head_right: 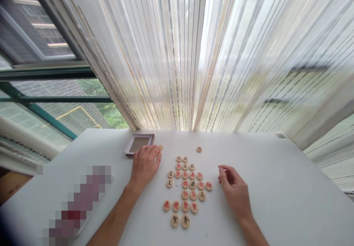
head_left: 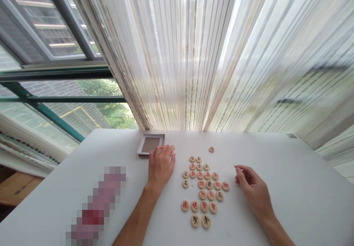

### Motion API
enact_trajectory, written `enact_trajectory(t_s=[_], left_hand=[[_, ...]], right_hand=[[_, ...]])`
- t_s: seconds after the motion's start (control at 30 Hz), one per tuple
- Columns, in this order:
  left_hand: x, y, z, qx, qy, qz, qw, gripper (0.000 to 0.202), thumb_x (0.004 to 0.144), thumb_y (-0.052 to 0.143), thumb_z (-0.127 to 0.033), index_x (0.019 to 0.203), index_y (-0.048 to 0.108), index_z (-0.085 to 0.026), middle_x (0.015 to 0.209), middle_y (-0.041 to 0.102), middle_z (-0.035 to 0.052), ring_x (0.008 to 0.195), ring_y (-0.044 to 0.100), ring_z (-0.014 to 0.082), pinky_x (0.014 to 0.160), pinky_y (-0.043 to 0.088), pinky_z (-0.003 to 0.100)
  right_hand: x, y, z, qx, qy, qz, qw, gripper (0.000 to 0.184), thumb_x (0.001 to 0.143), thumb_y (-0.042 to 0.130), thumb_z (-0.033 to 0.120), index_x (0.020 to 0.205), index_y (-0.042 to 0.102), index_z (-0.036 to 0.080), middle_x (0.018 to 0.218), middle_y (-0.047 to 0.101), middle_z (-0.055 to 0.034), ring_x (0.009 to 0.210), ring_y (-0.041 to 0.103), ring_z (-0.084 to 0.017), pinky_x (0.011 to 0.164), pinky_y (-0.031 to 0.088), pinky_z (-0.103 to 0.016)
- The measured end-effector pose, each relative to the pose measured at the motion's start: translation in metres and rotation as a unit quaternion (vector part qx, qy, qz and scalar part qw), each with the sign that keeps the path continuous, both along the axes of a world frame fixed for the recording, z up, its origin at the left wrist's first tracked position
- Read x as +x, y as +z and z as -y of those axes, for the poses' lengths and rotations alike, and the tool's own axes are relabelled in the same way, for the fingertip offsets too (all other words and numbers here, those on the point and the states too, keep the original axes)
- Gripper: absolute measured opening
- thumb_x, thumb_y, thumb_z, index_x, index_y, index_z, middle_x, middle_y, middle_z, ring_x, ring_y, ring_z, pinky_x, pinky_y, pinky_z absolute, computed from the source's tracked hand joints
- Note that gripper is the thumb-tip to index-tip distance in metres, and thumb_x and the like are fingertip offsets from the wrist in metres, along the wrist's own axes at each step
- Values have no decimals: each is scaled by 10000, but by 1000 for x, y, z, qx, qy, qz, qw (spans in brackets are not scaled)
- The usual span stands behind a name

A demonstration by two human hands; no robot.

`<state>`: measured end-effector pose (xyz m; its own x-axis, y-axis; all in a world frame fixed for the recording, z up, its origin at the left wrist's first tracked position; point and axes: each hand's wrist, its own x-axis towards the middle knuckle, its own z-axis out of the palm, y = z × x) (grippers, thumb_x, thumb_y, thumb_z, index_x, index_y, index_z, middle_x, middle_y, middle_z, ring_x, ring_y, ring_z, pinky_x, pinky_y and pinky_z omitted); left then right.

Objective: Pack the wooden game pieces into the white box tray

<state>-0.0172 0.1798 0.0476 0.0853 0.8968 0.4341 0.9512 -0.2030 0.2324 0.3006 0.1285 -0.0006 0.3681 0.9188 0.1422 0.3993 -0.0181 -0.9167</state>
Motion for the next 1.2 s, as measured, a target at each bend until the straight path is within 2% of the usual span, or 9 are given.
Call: enact_trajectory(t_s=[0.07, 0.17, 0.27, 0.5, 0.73, 0.83, 1.0, 1.2], left_hand=[[-6, 9, -10, -56, 22, -28, 998, 214, 948, 524, -300, 1046, 695, -218, 1066, 731, 108, 1065, 568, 324, 934, 398, 468], [-22, 21, -22, -141, 34, -50, 988, 233, 929, 553, -340, 1067, 700, -223, 992, 739, 88, 957, 615, 281, 867, 435, 385], [-33, 27, -25, -174, 24, -65, 982, 223, 911, 578, -342, 1062, 700, -233, 972, 732, 70, 941, 641, 255, 839, 447, 339], [-31, 17, -23, -155, 27, -90, 983, 155, 895, 581, -315, 953, 687, -217, 937, 709, 58, 886, 662, 238, 778, 457, 310], [-24, 12, -23, -173, 50, -86, 980, 160, 896, 575, -327, 954, 675, -216, 936, 718, 71, 856, 681, 241, 707, 458, 292], [-23, 12, -22, -172, 47, -88, 980, 163, 886, 582, -318, 956, 678, -206, 938, 721, 82, 899, 677, 258, 720, 463, 300], [-33, 13, -24, -172, 45, -69, 982, 188, 909, 550, -330, 947, 689, -209, 982, 720, 87, 916, 676, 249, 736, 472, 296], [-46, 14, -29, -178, 42, -56, 982, 220, 898, 558, -345, 1022, 686, -215, 1005, 707, 92, 901, 674, 263, 721, 478, 313]], right_hand=[[-1, 2, 1, -2, -1, 3, 1000, 363, 866, 596, 550, 985, 674, 216, 684, 679, -27, 630, 666, -204, 618, 567, -278], [0, 3, 2, -13, -3, -3, 1000, 355, 873, 595, 546, 983, 674, 218, 686, 679, -31, 637, 663, -209, 629, 564, -286], [1, 2, 2, -26, -13, -11, 1000, 352, 876, 594, 548, 1001, 670, 228, 704, 678, -26, 654, 659, -202, 644, 560, -276], [0, 3, 2, -30, -19, -10, 999, 349, 877, 595, 550, 993, 668, 228, 683, 661, -19, 648, 647, -192, 639, 551, -262], [-3, 4, 1, 0, -26, -17, 1000, 354, 872, 605, 544, 987, 667, 215, 685, 663, -24, 633, 655, -193, 607, 559, -265], [-4, 6, 1, 10, -18, -14, 1000, 360, 874, 603, 542, 980, 668, 204, 662, 646, -25, 613, 644, -192, 586, 551, -268], [-4, 7, 1, 22, -3, -17, 1000, 375, 868, 614, 548, 976, 672, 194, 668, 637, -26, 606, 635, -186, 576, 542, -266], [-4, 7, -1, 35, -7, -21, 999, 358, 874, 611, 537, 964, 673, 196, 634, 619, -2, 588, 612, -169, 580, 516, -256]])
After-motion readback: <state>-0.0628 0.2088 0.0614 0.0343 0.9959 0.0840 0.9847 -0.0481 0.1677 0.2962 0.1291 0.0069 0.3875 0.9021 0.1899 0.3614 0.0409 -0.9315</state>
